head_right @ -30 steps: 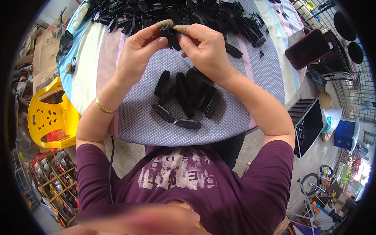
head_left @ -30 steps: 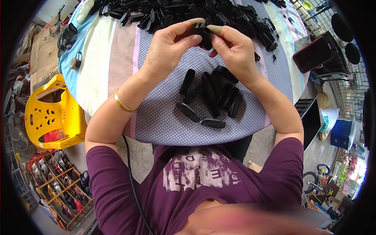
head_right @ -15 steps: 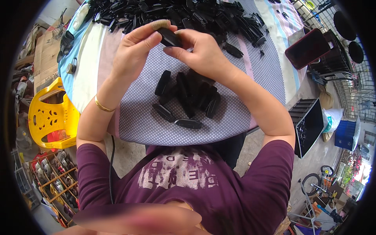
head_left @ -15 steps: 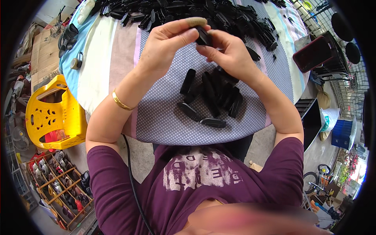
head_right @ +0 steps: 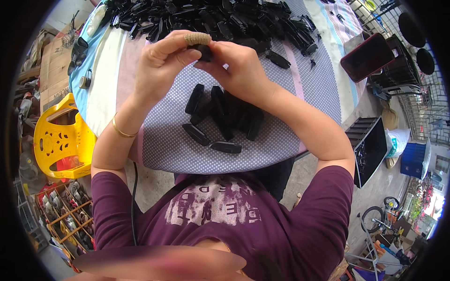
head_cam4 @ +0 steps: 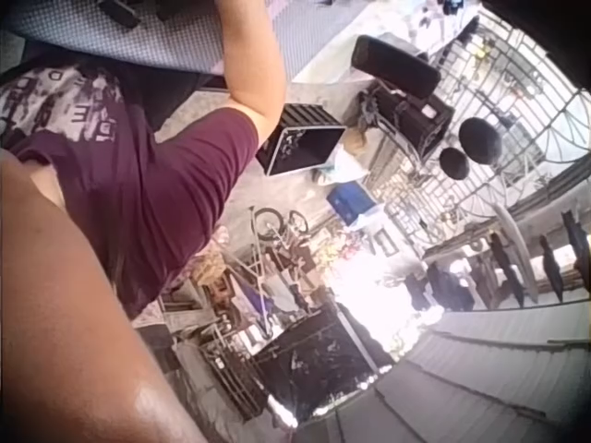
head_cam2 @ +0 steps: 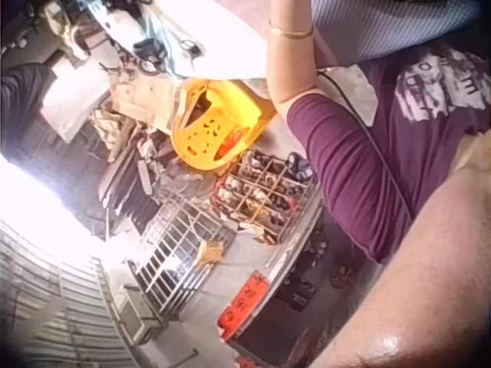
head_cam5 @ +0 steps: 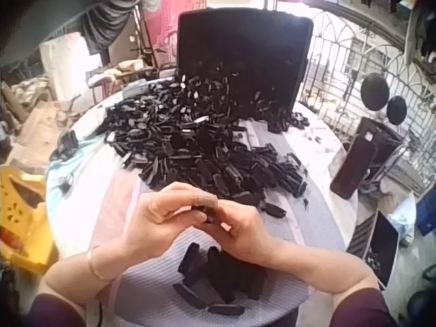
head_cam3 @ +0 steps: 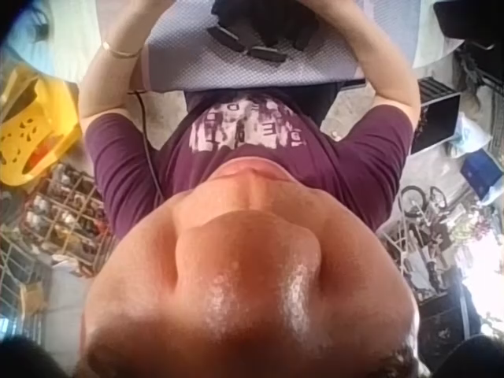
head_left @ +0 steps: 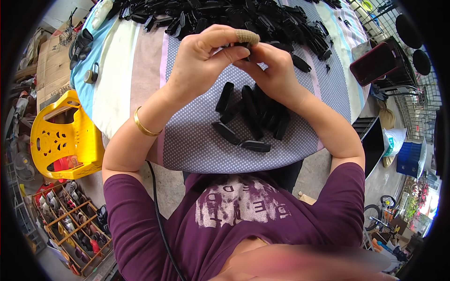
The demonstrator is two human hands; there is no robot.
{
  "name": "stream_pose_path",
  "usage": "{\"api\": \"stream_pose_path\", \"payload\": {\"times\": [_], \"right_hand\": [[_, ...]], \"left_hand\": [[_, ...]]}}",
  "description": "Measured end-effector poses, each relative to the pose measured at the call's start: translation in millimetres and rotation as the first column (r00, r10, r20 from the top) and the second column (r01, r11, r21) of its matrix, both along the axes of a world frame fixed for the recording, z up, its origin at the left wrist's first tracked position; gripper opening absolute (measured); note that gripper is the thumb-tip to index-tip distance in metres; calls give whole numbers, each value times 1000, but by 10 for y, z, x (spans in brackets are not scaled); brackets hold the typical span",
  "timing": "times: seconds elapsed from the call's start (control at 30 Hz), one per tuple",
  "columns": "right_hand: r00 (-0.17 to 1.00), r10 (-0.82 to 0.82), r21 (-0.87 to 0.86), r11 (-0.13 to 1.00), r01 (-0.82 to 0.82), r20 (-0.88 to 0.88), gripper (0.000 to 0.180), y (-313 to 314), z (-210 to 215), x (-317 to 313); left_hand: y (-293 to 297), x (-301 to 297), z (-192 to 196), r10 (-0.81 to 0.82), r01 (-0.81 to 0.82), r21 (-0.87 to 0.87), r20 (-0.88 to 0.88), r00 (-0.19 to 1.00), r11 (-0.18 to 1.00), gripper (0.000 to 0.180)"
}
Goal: Inspecting and sorting small black plastic components on a table.
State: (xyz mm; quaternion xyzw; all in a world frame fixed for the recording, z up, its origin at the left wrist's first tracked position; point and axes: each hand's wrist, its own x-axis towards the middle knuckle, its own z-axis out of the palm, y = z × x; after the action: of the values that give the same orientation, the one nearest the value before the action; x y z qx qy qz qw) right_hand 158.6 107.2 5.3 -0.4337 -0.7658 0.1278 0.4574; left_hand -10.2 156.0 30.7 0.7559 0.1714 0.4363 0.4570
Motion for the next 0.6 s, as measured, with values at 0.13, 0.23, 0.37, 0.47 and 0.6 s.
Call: {"api": "stream_pose_path", "payload": {"times": [0.13, 0.23, 0.37, 0.47, 0.6], "right_hand": [[971, 92, -159, 979, -130, -223, 22, 62, 8, -8], [955, 125, -182, 967, -178, -271, 23, 95, -60, 9], [983, 114, -246, 958, -146, -141, 34, 61, 36, 5], [942, 133, -288, 930, -226, -309, 60, 75, 126, 54], [738, 353, -135, 848, -512, -576, 86, 5, 227, -58]], "left_hand": [[8, 23, 13, 100, -102, 91, 26, 995, 991, 28], [9, 49, 20, 102, -108, 201, 39, 994, 974, 31], [6, 35, -62, 101, -108, 319, 38, 994, 942, 29], [-34, 12, -3, 162, -158, 404, 25, 986, 901, 25], [-124, 20, 71, 196, -186, 433, 23, 980, 882, 21]]}}
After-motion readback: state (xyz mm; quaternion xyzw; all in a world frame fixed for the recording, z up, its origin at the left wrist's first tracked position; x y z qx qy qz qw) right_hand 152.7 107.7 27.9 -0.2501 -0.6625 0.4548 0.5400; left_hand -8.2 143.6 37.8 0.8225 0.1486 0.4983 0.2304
